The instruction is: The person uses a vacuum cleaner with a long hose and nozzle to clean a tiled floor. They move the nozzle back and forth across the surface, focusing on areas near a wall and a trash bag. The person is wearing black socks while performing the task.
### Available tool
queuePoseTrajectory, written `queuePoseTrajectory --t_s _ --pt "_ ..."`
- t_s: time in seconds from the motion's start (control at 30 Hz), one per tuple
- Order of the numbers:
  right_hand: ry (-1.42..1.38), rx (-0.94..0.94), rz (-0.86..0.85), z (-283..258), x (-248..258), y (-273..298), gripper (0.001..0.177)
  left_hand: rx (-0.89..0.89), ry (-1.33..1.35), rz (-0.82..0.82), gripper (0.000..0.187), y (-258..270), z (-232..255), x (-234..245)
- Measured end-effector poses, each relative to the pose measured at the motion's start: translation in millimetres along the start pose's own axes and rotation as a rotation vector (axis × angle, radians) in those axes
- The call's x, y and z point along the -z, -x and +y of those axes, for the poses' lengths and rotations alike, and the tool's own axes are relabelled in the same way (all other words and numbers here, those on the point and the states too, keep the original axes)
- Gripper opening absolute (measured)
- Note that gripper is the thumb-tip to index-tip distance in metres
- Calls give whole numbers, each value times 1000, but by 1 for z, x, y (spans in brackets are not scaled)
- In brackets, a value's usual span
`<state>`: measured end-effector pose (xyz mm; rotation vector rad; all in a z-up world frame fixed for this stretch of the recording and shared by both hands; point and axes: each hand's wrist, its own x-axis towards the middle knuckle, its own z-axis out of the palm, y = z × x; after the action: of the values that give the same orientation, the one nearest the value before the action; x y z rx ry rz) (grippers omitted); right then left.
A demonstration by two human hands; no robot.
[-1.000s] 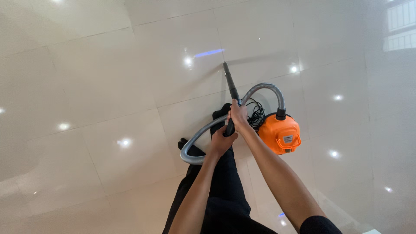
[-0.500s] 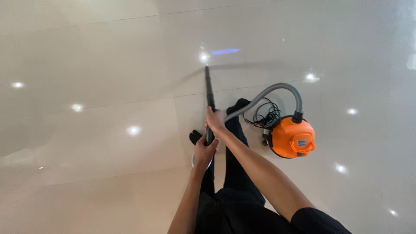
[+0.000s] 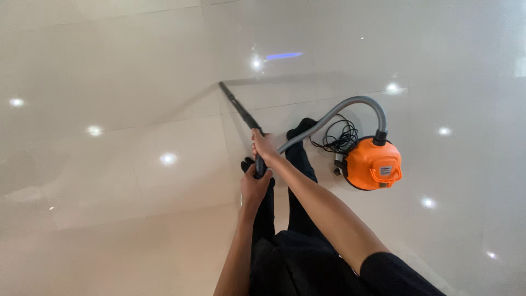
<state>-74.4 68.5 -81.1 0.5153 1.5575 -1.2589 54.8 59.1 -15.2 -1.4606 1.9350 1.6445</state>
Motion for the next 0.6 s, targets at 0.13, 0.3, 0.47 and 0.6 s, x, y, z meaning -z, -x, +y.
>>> queuePoseTrajectory --t_s 0.13,0.3,0.47,0.6 --pt "-90 25 171 -6 48 2 37 -124 -16 -132 37 -9 4 -32" --pt "-124 42 361 -27 104 14 35 -162 -66 -288 36 -12 27 -71" --pt "-220 -24 407 -52 125 27 29 -188 -11 -320 37 -16 45 -90" --pt "-195 37 361 -43 113 20 30 -121 27 -357 33 -17 41 -78"
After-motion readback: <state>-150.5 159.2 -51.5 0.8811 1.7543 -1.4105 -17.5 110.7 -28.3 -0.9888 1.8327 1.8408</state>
